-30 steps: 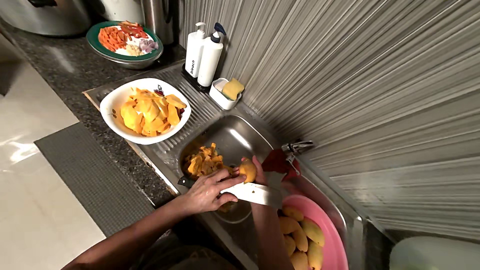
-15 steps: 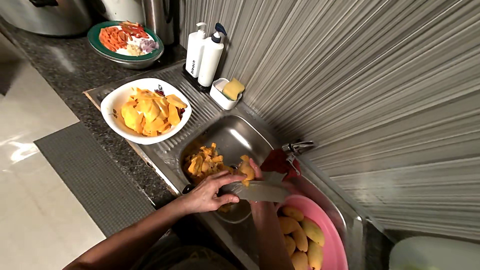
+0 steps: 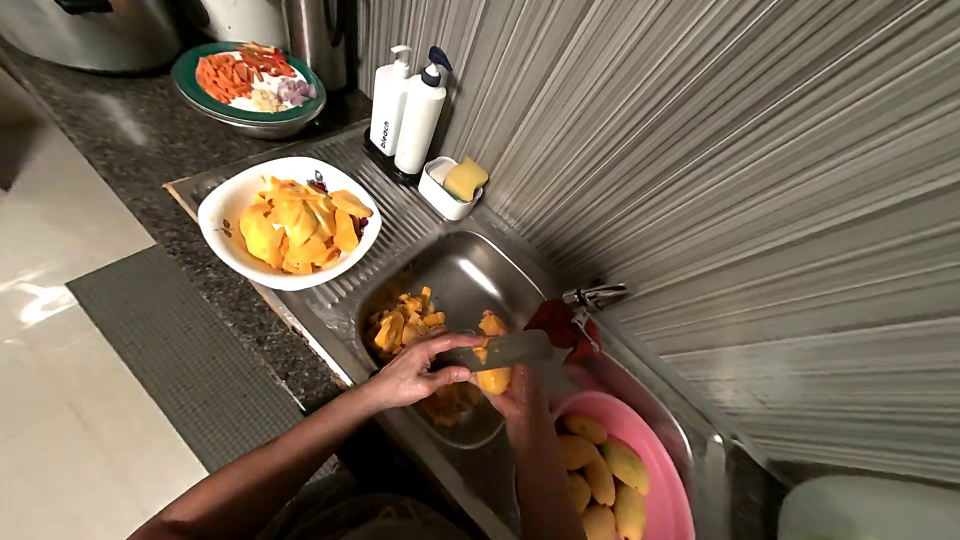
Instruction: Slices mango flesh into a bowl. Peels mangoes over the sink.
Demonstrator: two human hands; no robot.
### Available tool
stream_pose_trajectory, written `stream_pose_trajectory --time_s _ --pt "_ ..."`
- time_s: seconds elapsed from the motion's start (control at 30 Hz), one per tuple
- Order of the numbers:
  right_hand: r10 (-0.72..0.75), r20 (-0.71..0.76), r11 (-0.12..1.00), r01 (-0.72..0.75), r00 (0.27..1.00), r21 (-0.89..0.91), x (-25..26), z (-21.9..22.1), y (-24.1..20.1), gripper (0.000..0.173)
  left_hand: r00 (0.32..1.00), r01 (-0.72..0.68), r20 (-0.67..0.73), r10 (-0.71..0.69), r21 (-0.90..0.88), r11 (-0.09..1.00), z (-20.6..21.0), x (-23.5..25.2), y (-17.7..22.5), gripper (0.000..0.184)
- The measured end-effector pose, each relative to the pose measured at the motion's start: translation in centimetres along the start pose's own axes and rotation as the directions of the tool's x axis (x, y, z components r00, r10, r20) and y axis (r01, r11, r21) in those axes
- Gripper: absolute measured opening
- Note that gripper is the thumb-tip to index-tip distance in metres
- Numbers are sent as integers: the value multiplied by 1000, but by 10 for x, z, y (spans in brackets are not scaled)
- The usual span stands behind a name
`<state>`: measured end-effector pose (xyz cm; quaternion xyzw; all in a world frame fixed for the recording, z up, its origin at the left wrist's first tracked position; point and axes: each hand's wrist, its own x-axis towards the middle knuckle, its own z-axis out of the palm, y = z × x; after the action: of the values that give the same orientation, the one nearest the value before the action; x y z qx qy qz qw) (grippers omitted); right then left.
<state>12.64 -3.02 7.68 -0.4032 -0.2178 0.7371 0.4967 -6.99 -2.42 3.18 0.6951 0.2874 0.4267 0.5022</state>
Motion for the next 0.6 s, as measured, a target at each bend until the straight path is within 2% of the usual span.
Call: stream_pose_trajectory --time_s 0.17,0.33,0.4,0.47,0.53,0.6 --pt "60 -30 998 -60 998 8 -5 -7 5 42 996 92 8 -92 -62 994 -4 2 -14 49" --pt "126 140 980 -145 982 135 -10 -18 4 42 981 192 -32 -193 -38 981 -7 8 -16 50" --pt "93 324 972 -156 942 175 -11 -27 3 54 952 291 -91 -292 -21 957 -14 12 -18 49" --pt "70 404 970 -158 912 187 -12 -30 1 62 911 396 -126 -394 -10 918 -26 15 -19 49" --pt "73 374 957 -171 925 236 -13 -34 1 59 859 507 -88 -505 4 862 -32 16 -16 58" --pt "116 260 943 -188 959 275 -10 -37 2 52 810 585 -38 -585 -18 811 -28 11 -11 70"
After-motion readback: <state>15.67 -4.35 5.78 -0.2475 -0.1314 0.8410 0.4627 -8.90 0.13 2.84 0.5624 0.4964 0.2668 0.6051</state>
